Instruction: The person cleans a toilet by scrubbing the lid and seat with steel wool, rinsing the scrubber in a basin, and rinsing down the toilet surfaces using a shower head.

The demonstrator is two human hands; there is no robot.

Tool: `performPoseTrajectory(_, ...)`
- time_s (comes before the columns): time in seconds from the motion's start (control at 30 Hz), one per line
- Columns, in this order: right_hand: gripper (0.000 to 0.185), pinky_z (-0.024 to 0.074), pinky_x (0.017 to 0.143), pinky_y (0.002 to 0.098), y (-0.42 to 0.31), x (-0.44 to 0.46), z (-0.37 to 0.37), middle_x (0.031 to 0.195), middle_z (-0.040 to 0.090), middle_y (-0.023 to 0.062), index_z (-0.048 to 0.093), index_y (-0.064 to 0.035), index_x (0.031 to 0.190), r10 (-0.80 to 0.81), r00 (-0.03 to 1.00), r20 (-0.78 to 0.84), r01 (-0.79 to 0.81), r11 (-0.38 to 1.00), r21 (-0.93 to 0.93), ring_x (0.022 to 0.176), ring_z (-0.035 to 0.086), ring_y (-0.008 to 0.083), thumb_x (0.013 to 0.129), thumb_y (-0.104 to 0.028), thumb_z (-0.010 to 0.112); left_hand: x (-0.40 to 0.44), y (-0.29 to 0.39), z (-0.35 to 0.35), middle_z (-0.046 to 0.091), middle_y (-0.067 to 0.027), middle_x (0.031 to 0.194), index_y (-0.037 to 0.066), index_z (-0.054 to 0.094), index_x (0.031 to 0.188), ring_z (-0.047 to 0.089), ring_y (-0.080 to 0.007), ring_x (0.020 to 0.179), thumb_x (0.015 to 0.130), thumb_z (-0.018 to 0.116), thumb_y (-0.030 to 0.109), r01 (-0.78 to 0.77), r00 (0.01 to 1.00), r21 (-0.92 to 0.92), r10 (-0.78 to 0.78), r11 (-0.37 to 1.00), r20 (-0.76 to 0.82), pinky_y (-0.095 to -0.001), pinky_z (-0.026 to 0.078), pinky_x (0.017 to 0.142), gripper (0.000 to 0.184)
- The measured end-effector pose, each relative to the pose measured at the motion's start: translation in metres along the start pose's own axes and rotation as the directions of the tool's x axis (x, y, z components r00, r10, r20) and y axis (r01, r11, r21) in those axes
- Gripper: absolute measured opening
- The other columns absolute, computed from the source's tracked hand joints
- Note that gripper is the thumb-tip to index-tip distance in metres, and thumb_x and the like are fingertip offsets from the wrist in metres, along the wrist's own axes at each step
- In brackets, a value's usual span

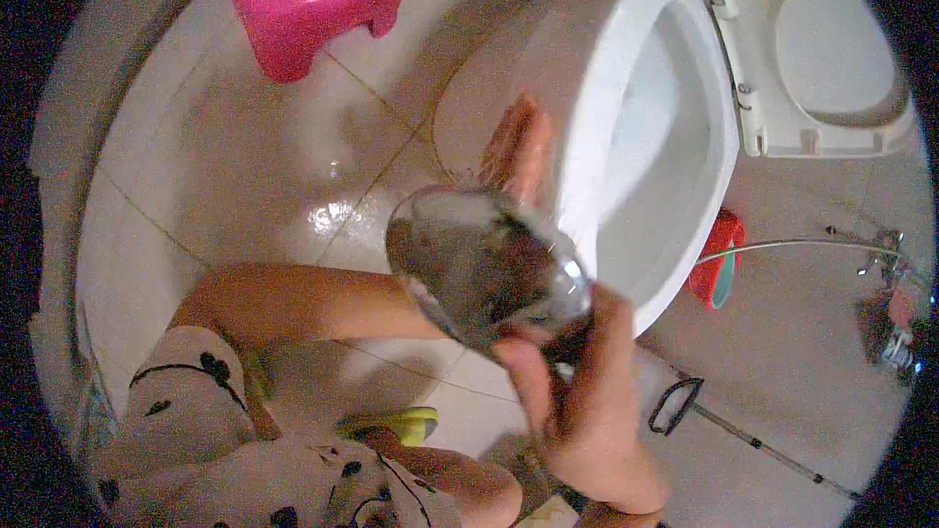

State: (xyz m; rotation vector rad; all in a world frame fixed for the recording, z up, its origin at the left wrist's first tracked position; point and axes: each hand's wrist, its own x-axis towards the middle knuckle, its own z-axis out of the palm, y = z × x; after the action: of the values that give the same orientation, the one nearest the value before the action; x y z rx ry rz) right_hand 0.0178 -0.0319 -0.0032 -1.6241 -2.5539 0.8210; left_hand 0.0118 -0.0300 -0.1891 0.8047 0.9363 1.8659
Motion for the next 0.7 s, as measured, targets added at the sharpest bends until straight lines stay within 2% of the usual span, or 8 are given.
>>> performPoseTrajectory(0.07, 0.042, 0.0459, 0.066, 0.0285, -0.007, 0.024, -0.009, 0.077, 0.058, 0.0139, 0.041, 0.0018, 0.110, -0.022, 1.000, 0.002, 0.022, 0.999, -0.046, 0.075, 0.058, 0.0168, 0.084, -0.023, 0.062, 0.000, 0.000, 0.000, 0.024, -0.0142, 0.115, 0.004, 0.019, 0.113, 0.025, -0.0275, 0.107, 0.079, 0.052, 0.028, 0.043, 0.999, 0.012, -0.043, 0.999, 0.001, -0.0402, 0.023, 0.088, 0.053)
performPoseTrajectory(0.13, 0.042, 0.0434, 0.071, 0.0276, -0.012, 0.051, -0.021, 0.088, 0.055, 0.0128, 0.038, 0.0034, 0.115, 0.013, 0.999, 0.047, -0.008, 0.994, -0.114, 0.082, 0.053, 0.0156, 0.086, -0.019, 0.059, 0.014, -0.002, -0.003, 0.027, -0.0134, 0.110, 0.004, 0.023, 0.109, 0.029, -0.0267, 0.103, 0.079, 0.052, 0.026, 0.081, 0.997, 0.017, -0.081, 0.997, -0.012, -0.0396, 0.026, 0.085, 0.047)
performPoseTrajectory(0.17, 0.046, 0.0425, 0.080, 0.0285, -0.018, 0.062, -0.028, 0.102, 0.052, 0.0135, 0.033, 0.0055, 0.123, 0.108, 0.991, 0.084, -0.093, 0.981, -0.169, 0.093, 0.051, 0.0165, 0.088, -0.015, 0.056, 0.025, -0.006, -0.006, 0.029, -0.0130, 0.107, 0.004, 0.025, 0.106, 0.031, -0.0263, 0.101, 0.079, 0.051, 0.026, 0.104, 0.994, 0.019, -0.104, 0.994, -0.019, -0.0394, 0.027, 0.083, 0.044)
performPoseTrajectory(0.23, 0.049, 0.0441, 0.082, 0.0276, -0.026, 0.085, -0.031, 0.111, 0.052, 0.0133, 0.031, 0.0077, 0.128, 0.200, 0.973, 0.116, -0.173, 0.962, -0.213, 0.099, 0.052, 0.0157, 0.089, -0.011, 0.053, 0.051, -0.015, -0.009, 0.033, -0.0123, 0.103, 0.004, 0.030, 0.102, 0.034, -0.0254, 0.096, 0.079, 0.051, 0.024, 0.147, 0.989, 0.009, -0.147, 0.989, -0.034, -0.0389, 0.029, 0.080, 0.037)
performPoseTrajectory(0.4, 0.035, 0.0480, 0.056, 0.0226, -0.051, 0.130, -0.025, 0.089, 0.058, 0.0086, 0.042, 0.0020, 0.116, 0.109, 0.983, 0.150, -0.049, 0.932, -0.358, 0.072, 0.057, 0.0106, 0.090, -0.018, 0.053, 0.125, -0.068, -0.028, 0.042, -0.0103, 0.090, 0.005, 0.041, 0.091, 0.042, -0.0233, 0.086, 0.078, 0.051, 0.021, 0.321, 0.946, -0.082, -0.324, 0.943, -0.019, -0.0376, 0.035, 0.071, 0.022)
performPoseTrajectory(0.5, 0.035, 0.0466, 0.050, 0.0246, -0.065, 0.147, -0.011, 0.087, 0.060, 0.0095, 0.044, -0.0023, 0.117, -0.017, 0.984, 0.178, 0.104, 0.864, -0.492, 0.066, 0.058, 0.0109, 0.090, -0.023, 0.052, 0.140, -0.096, -0.041, 0.048, -0.0092, 0.083, 0.006, 0.048, 0.084, 0.047, -0.0220, 0.079, 0.078, 0.050, 0.019, 0.437, 0.898, -0.124, -0.439, 0.891, 0.009, -0.0369, 0.038, 0.066, 0.015)
performPoseTrajectory(0.6, 0.037, 0.0480, 0.064, 0.0298, -0.068, 0.179, -0.001, 0.093, 0.060, 0.0132, 0.044, -0.0012, 0.119, -0.169, 0.942, 0.291, 0.311, 0.768, -0.560, 0.077, 0.060, 0.0176, 0.090, -0.023, 0.050, 0.127, -0.090, -0.039, 0.054, -0.0080, 0.076, 0.006, 0.054, 0.078, 0.052, -0.0207, 0.073, 0.078, 0.050, 0.016, 0.490, 0.870, -0.116, -0.492, 0.864, 0.006, -0.0361, 0.042, 0.061, 0.011)
performPoseTrajectory(0.7, 0.039, 0.0440, 0.081, 0.0332, -0.070, 0.196, 0.014, 0.102, 0.060, 0.0166, 0.045, -0.0005, 0.120, -0.161, 0.889, 0.429, 0.385, 0.769, -0.511, 0.092, 0.058, 0.0254, 0.089, -0.024, 0.048, 0.109, -0.066, -0.037, 0.060, -0.0068, 0.068, 0.006, 0.061, 0.071, 0.057, -0.0194, 0.066, 0.078, 0.050, 0.014, 0.511, 0.858, -0.119, -0.514, 0.851, 0.004, -0.0354, 0.045, 0.056, 0.015)
